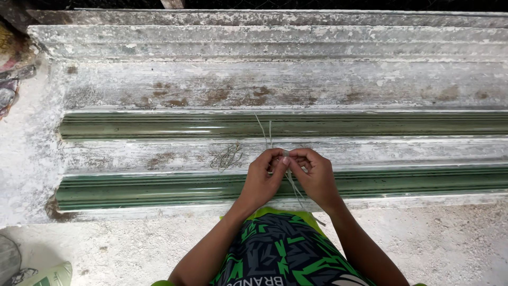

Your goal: The person weaves thin flexible strips by hand across two green cylindrical rods on a workbench, folding, crossing, and threading the strips to build a woven pattern along the rods.

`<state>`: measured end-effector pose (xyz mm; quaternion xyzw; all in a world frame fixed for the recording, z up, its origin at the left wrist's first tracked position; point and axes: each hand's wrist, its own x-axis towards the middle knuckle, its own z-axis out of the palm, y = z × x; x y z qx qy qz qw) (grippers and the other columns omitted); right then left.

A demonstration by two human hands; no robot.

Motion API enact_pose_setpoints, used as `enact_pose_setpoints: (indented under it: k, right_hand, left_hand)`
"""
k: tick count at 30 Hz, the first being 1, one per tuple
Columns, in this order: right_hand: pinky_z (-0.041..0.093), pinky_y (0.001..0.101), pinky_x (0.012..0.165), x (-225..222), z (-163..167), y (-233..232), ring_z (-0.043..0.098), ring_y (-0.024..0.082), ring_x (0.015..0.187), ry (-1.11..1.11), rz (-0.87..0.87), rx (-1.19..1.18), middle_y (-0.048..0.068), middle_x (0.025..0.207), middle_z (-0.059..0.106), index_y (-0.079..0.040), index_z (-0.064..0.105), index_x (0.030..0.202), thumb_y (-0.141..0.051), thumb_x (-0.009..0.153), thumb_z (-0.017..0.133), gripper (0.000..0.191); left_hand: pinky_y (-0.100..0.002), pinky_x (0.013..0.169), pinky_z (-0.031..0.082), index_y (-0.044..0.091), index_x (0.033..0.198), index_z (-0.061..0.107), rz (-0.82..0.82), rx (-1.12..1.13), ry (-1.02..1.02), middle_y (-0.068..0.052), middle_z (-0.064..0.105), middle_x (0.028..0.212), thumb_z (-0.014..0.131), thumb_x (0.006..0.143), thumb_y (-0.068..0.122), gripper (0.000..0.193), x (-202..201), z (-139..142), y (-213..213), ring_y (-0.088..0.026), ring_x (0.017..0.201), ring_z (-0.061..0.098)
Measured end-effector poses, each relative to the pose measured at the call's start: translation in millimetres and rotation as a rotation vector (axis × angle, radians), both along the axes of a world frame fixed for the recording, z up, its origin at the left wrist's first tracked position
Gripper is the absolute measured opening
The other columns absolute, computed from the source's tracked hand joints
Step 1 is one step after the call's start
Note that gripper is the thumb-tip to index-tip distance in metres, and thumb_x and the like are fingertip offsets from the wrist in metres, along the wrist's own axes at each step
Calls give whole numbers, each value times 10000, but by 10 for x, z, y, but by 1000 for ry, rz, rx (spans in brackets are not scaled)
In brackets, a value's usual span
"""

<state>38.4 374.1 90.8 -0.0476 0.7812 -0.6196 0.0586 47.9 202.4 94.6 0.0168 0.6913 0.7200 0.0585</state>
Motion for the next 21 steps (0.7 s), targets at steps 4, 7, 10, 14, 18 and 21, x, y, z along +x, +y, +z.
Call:
enact_pose_setpoints:
  k: [4, 7, 10, 14, 18, 21]
  right_hand:
    - [608, 238, 785, -22, 63, -18, 736, 101, 912, 64, 6, 46, 84, 1007, 765, 18, 698, 1098, -75, 959, 713, 168]
    - [615, 240, 793, 0, 51, 5, 733, 95, 929, 39, 7, 5, 79, 1008, 756, 15, 689, 1113, -68, 965, 700, 170]
    - [608, 240, 746, 6, 30, 38, 718, 87, 895, -9, 0, 17, 71, 975, 743, 8, 691, 1081, -79, 967, 698, 143]
    - [583, 236, 763, -3, 33, 63, 680, 78, 861, 31, 9, 55, 49, 944, 724, 6, 686, 1051, -94, 968, 696, 130]
    - [539, 240, 742, -28, 47, 72, 625, 79, 817, 123, 35, 119, 34, 912, 688, 14, 677, 1022, -87, 962, 698, 119]
    - [526, 242, 731, -43, 34, 71, 607, 79, 805, 136, 62, 124, 28, 910, 674, 16, 668, 1012, -79, 965, 689, 108]
  left_hand:
    - [-257, 609, 530, -13, 1114, 662, 109, -57, 17, -61, 716, 879, 640, 1015, 189, 226, -18, -7, 55, -89, 735, 646]
    - [-267, 586, 520, -15, 1094, 668, 121, -137, 49, -75, 708, 840, 646, 1013, 181, 213, 24, -9, 88, -101, 702, 628]
    - [-264, 605, 534, -14, 1060, 680, 156, -158, 81, -86, 709, 828, 677, 995, 173, 198, 51, 14, 126, -107, 707, 649]
    - [-287, 612, 563, -11, 1048, 688, 173, -239, 125, -100, 721, 849, 708, 963, 162, 193, 49, 57, 162, -142, 707, 671]
    - [-306, 610, 585, -10, 1053, 682, 167, -281, 145, -109, 732, 861, 715, 946, 158, 202, 38, 89, 159, -168, 708, 693]
    - [-315, 593, 579, -10, 1047, 685, 177, -313, 147, -113, 734, 852, 721, 938, 152, 198, 43, 104, 150, -184, 699, 691]
